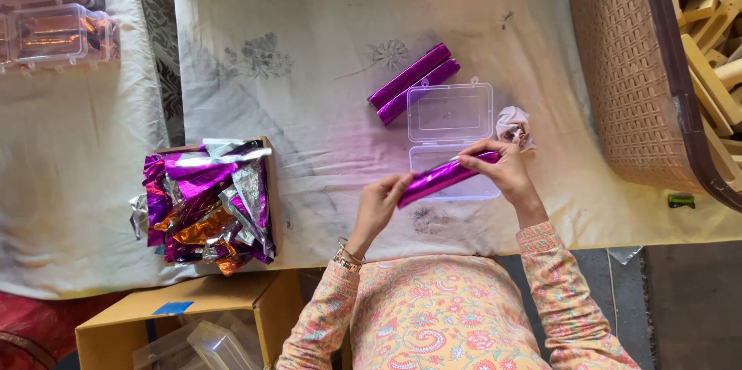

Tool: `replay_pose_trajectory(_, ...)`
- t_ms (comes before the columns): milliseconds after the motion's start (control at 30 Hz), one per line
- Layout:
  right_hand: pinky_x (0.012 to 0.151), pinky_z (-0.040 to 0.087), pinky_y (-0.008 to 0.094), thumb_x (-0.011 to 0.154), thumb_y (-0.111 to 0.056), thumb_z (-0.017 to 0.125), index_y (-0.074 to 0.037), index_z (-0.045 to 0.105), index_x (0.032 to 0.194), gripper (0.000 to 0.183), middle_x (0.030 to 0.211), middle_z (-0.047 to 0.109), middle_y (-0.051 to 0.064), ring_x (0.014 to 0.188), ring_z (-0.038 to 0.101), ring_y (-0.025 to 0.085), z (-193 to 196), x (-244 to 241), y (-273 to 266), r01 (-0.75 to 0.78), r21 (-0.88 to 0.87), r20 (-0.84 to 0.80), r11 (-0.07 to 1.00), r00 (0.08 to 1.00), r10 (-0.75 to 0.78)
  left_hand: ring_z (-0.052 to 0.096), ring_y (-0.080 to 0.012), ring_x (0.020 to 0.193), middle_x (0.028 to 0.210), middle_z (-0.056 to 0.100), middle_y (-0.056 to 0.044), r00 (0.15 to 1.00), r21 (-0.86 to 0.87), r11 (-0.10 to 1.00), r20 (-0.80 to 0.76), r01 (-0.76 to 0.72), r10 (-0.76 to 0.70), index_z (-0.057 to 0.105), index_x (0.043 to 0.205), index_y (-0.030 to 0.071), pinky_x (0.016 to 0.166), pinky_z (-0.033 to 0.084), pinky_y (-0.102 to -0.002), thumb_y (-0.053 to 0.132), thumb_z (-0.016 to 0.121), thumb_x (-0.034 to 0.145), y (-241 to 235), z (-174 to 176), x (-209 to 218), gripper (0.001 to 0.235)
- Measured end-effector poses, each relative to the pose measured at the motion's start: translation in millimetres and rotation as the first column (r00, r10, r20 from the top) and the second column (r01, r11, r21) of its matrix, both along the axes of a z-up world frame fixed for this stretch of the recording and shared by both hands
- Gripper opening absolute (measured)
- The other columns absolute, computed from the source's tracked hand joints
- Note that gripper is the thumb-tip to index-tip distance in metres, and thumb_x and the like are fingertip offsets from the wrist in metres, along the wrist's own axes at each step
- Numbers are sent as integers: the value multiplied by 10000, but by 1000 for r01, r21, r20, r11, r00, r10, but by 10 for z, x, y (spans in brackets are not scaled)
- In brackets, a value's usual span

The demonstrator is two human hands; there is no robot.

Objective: The person wipes the inside of a clear plastic container with a cloth, then places several purple foil-wrapped items inside. They close the container and wipe the exterior with the cloth.

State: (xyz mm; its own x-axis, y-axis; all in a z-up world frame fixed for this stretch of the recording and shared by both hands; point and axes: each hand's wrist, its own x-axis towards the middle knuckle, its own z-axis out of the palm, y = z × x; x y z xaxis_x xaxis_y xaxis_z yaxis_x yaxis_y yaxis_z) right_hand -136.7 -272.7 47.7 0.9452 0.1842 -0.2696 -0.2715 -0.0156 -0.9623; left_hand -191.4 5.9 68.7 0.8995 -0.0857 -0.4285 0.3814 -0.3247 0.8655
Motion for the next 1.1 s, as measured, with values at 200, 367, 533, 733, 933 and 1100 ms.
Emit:
replay_pose_trajectory(200,765,607,261,896,-81,810,-16,758,1026,155,957,736,48,844,713,109,-116,-12,-130,319,151,-140,936,944,-299,749,-145,1035,1186,757,-63,847,-143,898,301,-415,439,738,1075,132,825,653,-287,192,825,891,-5,-105,-260,213)
replay_pose_trajectory(367,771,626,286,898,-73,798,-8,752,1027,152,959,745,59,843,730,131,-153,-24,-62,322,231,-175,918,942,-286,703,-149,1043,1165,698,-44,813,-83,903,406,-421,416,757,1021,87,789,622,-274,130,856,824,-239,152,-230,225)
replay_pose_trajectory(533,794,627,295,900,-64,799,-6,748,1026,148,976,739,64,861,736,141,-161,-34,-101,313,280,-180,908,946,-271,710,-129,992,1097,698,-23,828,-136,913,388,-384,405,786,973,86,797,628,-278,123,848,842,-71,-18,-212,150)
replay_pose_trajectory(733,822,597,262,892,-74,801,-35,754,1015,137,978,730,25,891,698,98,-150,-84,-31,205,179,-80,962,978,-193,722,-164,1084,1154,737,-18,906,54,953,333,-297,263,794,1027,104,875,619,-316,151,799,897,91,100,-157,138)
replay_pose_trajectory(933,820,552,238,865,-73,810,-23,768,980,132,965,756,35,891,687,86,-85,-152,117,38,23,33,999,999,-39,578,-287,1265,1296,671,-123,715,433,893,663,-124,-222,638,1330,36,1153,279,-525,446,839,746,-150,544,138,742)
replay_pose_trajectory(1100,845,552,253,897,-89,815,-1,761,1010,153,989,736,21,930,680,97,-142,-232,103,55,25,55,998,997,-56,711,-174,992,1016,773,-9,790,544,819,417,180,-450,751,1222,192,1205,283,-517,470,813,787,-280,255,176,520)
